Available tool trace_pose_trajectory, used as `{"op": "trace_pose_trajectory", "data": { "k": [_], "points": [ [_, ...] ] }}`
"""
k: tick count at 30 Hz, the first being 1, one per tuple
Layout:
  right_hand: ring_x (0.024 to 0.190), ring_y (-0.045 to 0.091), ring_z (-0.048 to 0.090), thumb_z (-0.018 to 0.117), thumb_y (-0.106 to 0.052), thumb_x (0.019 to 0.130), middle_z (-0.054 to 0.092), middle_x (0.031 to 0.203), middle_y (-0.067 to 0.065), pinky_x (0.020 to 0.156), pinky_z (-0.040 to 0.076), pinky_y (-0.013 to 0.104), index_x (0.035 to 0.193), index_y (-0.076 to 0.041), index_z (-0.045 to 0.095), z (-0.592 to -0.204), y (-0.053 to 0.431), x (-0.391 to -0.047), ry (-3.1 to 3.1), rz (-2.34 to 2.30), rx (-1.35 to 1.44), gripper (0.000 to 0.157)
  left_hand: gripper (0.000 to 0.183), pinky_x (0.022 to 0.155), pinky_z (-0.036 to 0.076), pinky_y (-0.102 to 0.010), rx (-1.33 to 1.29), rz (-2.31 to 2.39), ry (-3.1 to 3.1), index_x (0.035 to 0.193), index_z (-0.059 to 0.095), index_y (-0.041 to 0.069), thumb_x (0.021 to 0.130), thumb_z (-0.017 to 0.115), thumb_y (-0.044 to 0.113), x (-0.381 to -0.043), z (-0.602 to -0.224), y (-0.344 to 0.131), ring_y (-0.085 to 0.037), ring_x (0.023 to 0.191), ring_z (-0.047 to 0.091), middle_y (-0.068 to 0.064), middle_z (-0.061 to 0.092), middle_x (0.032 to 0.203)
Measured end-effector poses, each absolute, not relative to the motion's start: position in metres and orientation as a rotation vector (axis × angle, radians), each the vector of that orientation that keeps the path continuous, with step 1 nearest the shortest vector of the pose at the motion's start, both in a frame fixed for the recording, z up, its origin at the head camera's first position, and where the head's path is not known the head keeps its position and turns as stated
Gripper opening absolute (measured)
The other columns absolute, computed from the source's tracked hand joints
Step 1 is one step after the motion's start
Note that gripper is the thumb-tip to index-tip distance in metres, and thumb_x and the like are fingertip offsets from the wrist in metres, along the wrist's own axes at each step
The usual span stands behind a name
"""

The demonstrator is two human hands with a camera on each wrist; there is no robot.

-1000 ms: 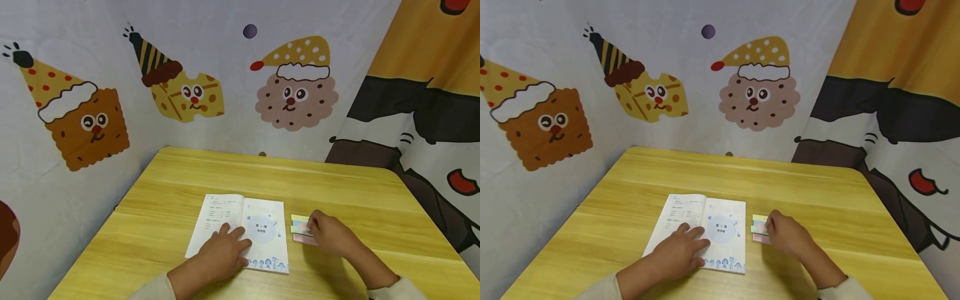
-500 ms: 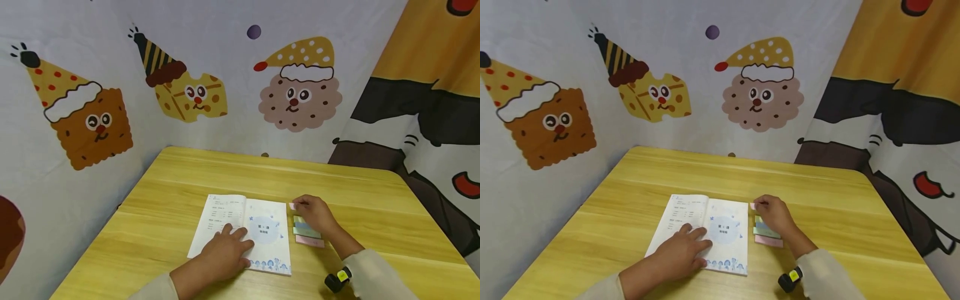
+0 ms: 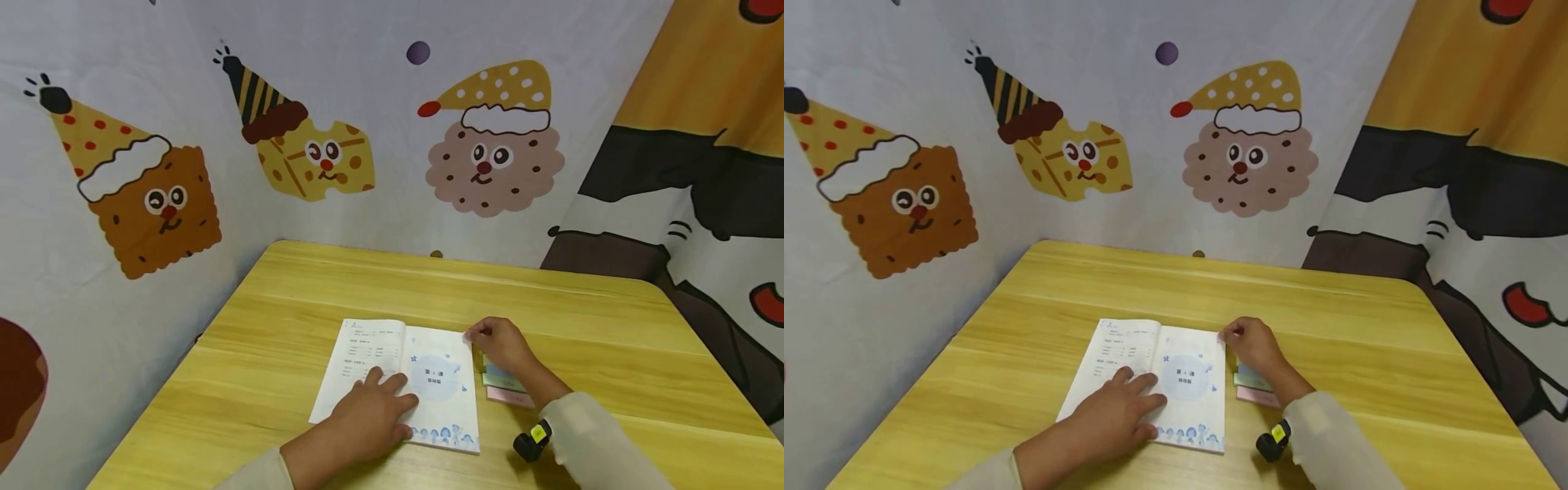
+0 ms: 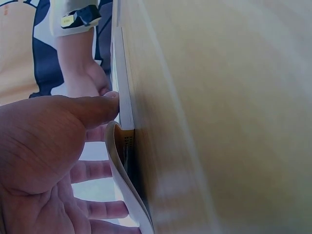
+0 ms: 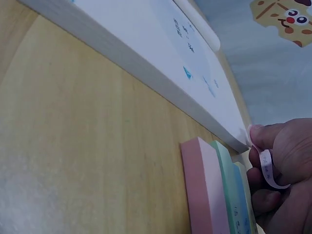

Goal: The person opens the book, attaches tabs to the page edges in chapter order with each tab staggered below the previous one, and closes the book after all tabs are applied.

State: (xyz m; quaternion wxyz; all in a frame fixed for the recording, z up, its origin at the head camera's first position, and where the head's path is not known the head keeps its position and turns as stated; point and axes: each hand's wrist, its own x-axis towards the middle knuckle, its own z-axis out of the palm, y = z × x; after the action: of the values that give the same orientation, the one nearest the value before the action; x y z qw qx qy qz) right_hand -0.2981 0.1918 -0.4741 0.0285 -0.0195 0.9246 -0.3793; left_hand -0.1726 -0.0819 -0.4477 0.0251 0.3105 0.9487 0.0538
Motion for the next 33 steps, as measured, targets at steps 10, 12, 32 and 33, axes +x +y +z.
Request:
{"op": "trace_pose_trajectory", "data": {
  "k": [10, 12, 32, 33],
  "points": [
    [0.067, 0.019, 0.053, 0.065, -0.030, 0.089, 0.063, 0.080, 0.000, 0.056, 0.043, 0.030, 0.088, -0.013, 0.068, -0.4754, 0.1882, -0.2997, 2.848, -1.116, -0.025, 0.018, 0.042, 0.079, 0.045, -0.056, 0.973, 0.176, 2.946, 0.121, 0.059, 0.033, 0.083, 0.064, 0.049, -0.1723, -0.4494, -0.0825, -0.036, 0.112, 0.044, -0.002, 0.047, 0.132],
    [0.067, 0.019, 0.052, 0.064, -0.030, 0.089, 0.063, 0.079, 0.000, 0.055, 0.043, 0.030, 0.087, -0.012, 0.068, -0.4754, 0.1881, -0.2996, 2.851, -1.112, -0.028, 0.018, 0.042, 0.080, 0.045, -0.056, 0.970, 0.179, 2.944, 0.121, 0.059, 0.033, 0.083, 0.064, 0.049, -0.1725, -0.4494, -0.0823, -0.036, 0.112, 0.044, -0.002, 0.047, 0.132],
    [0.062, 0.019, 0.051, 0.064, -0.029, 0.090, 0.063, 0.077, -0.001, 0.051, 0.041, 0.030, 0.087, -0.013, 0.068, -0.4798, 0.1867, -0.3004, 2.867, -1.116, -0.023, 0.017, 0.043, 0.079, 0.045, -0.055, 0.993, 0.171, 2.956, 0.122, 0.060, 0.032, 0.083, 0.064, 0.050, -0.1734, -0.4501, -0.0838, -0.036, 0.112, 0.044, -0.002, 0.047, 0.133],
    [0.063, 0.019, 0.051, 0.064, -0.029, 0.090, 0.063, 0.077, -0.001, 0.051, 0.041, 0.030, 0.087, -0.013, 0.068, -0.4801, 0.1866, -0.3006, 2.868, -1.117, -0.023, 0.017, 0.043, 0.079, 0.045, -0.055, 0.993, 0.171, 2.957, 0.122, 0.060, 0.032, 0.083, 0.064, 0.049, -0.1735, -0.4500, -0.0839, -0.036, 0.112, 0.044, -0.002, 0.047, 0.133]
  ]
}}
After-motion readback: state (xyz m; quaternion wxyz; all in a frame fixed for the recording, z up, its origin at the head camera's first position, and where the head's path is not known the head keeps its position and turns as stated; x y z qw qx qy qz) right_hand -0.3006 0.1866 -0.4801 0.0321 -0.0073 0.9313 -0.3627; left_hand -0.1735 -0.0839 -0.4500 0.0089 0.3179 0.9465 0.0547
